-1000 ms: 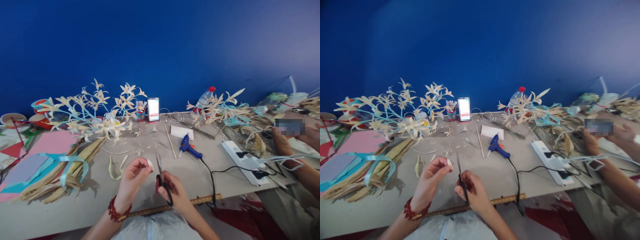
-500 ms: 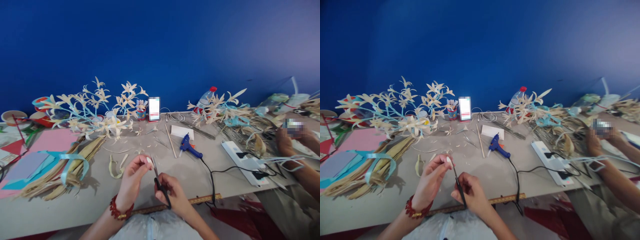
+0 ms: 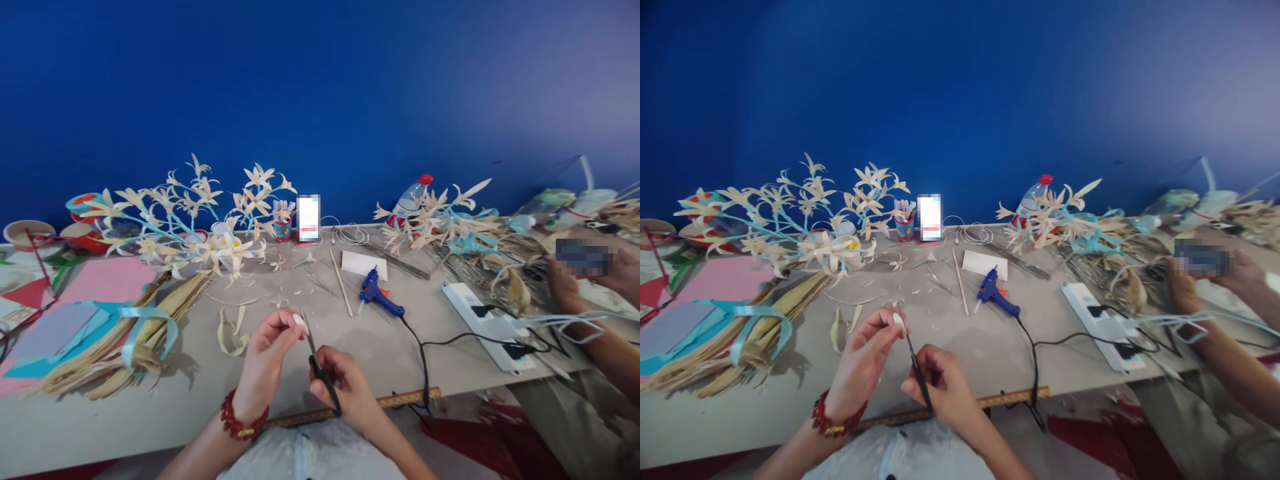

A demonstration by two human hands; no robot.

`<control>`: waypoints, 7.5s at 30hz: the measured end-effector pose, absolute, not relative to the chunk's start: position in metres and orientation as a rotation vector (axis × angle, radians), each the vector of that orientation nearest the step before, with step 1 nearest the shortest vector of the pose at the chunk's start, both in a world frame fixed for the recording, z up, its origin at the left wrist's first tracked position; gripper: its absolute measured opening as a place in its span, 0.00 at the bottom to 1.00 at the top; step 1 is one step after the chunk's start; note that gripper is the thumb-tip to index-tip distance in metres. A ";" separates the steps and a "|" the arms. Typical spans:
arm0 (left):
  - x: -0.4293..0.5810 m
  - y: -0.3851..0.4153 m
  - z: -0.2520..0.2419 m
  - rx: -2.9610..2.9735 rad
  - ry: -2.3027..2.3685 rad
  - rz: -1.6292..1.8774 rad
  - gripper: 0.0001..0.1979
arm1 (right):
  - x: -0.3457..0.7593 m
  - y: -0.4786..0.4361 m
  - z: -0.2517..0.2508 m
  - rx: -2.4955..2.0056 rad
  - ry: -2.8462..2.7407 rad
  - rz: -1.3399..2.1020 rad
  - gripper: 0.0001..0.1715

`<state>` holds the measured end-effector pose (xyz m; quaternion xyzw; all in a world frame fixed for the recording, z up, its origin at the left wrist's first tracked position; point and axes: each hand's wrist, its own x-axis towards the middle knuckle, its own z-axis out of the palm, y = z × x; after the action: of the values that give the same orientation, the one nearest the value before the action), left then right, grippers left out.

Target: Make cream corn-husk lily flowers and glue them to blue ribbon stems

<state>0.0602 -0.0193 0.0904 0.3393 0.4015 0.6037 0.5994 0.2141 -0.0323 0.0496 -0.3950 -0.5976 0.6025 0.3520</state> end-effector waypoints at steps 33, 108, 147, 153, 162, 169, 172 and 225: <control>0.056 -0.018 0.084 0.909 0.974 1.380 0.04 | 0.215 -0.034 0.038 -0.997 -1.401 1.677 0.33; 0.038 -0.017 0.090 1.260 1.025 1.202 0.05 | 0.221 -0.036 0.035 -1.031 -1.543 1.658 0.35; 0.034 -0.014 0.099 1.383 0.964 1.062 0.07 | 0.226 -0.034 0.031 -0.981 -1.568 1.636 0.34; 0.034 -0.013 0.097 1.380 0.970 1.059 0.06 | 0.225 -0.036 0.031 -0.979 -1.484 1.726 0.34; 0.033 -0.011 0.097 1.374 0.975 1.041 0.06 | 0.225 -0.034 0.032 -0.987 -1.503 1.703 0.34; 0.031 -0.009 0.099 1.370 0.963 1.025 0.06 | 0.226 -0.031 0.033 -1.029 -1.607 1.570 0.35; 0.031 -0.010 0.100 1.372 0.955 1.010 0.06 | 0.227 -0.031 0.034 -1.076 -1.602 1.566 0.35; 0.037 -0.039 0.068 0.944 0.937 1.094 0.06 | 0.308 -0.017 0.029 -1.450 -1.519 1.504 0.17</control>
<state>0.0371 -0.0390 0.0678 0.4156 0.4129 0.4819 0.6516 0.3082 -0.0167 0.0289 -0.5395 -0.5654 0.5597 0.2756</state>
